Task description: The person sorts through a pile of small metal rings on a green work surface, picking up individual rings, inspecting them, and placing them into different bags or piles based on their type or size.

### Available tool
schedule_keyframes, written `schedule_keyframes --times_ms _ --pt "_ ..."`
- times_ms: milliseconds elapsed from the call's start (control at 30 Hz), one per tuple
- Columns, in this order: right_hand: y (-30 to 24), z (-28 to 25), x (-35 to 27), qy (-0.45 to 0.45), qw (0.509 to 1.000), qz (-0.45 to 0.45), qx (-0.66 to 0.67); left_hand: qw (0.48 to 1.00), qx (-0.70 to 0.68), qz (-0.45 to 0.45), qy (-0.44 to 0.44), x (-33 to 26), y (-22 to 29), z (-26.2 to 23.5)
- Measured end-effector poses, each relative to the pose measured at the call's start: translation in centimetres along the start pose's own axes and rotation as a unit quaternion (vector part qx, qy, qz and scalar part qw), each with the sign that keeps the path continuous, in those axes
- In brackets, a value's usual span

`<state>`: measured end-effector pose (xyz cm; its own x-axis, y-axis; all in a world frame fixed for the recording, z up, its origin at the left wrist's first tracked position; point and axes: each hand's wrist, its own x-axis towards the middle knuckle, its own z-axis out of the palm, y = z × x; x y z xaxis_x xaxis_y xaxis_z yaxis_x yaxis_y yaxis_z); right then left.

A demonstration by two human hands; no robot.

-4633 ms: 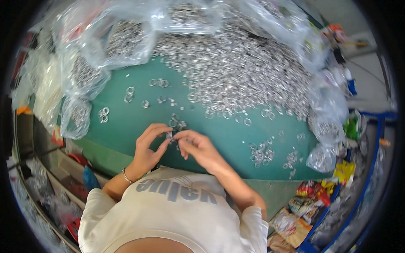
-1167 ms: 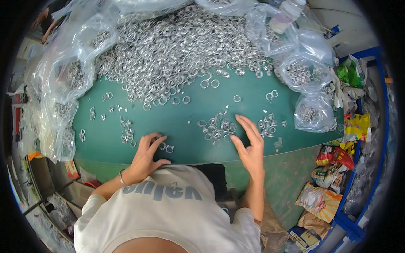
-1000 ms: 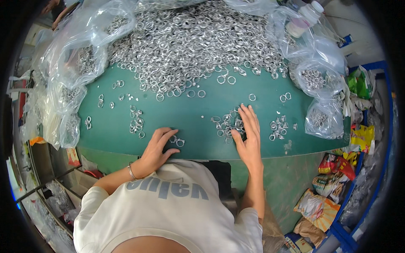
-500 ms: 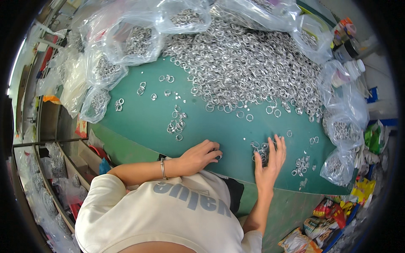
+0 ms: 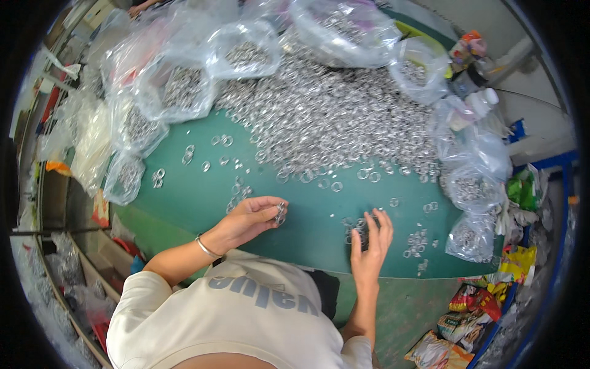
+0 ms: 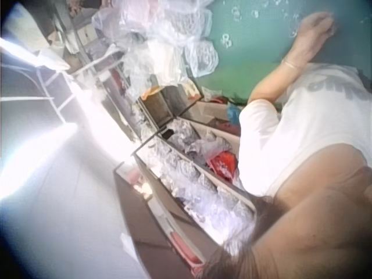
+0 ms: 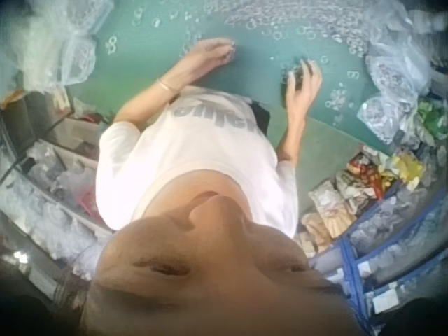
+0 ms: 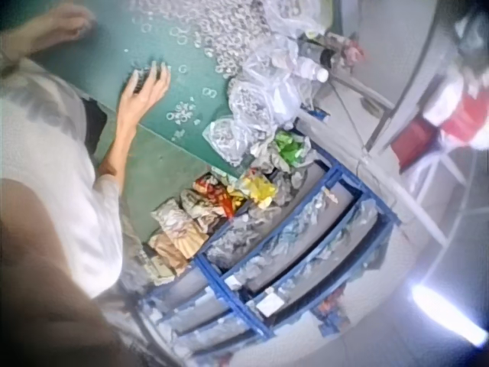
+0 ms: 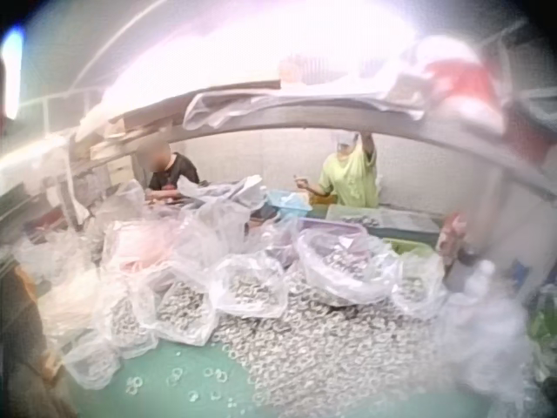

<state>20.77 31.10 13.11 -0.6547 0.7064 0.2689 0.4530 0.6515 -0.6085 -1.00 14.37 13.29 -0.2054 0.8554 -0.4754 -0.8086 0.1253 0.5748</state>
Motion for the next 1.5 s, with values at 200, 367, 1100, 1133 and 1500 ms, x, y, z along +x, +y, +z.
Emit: schedule_keyframes --times_ms 200,367,1100,1133,1500 --pt "1.7 -0.6 -0.2 0.012 0.999 0.032 0.007 0.996 0.073 0.005 -0.059 6.3 4.1 5.2" --pt "2.6 -0.6 -0.5 0.025 0.996 0.052 0.073 0.976 -0.02 0.037 -0.215 16.8 8.2 11.8" --pt "4.0 -0.3 -1.2 0.104 0.983 0.068 0.131 0.897 0.317 0.25 -0.18 21.7 11.4 15.6" --pt "4.0 -0.3 -1.2 0.106 0.983 0.07 0.131 0.825 0.414 0.354 -0.152 22.0 11.9 16.5" --pt "4.4 -0.4 -0.9 0.113 0.982 0.07 0.133 0.593 0.552 0.584 -0.05 27.9 14.7 21.3"
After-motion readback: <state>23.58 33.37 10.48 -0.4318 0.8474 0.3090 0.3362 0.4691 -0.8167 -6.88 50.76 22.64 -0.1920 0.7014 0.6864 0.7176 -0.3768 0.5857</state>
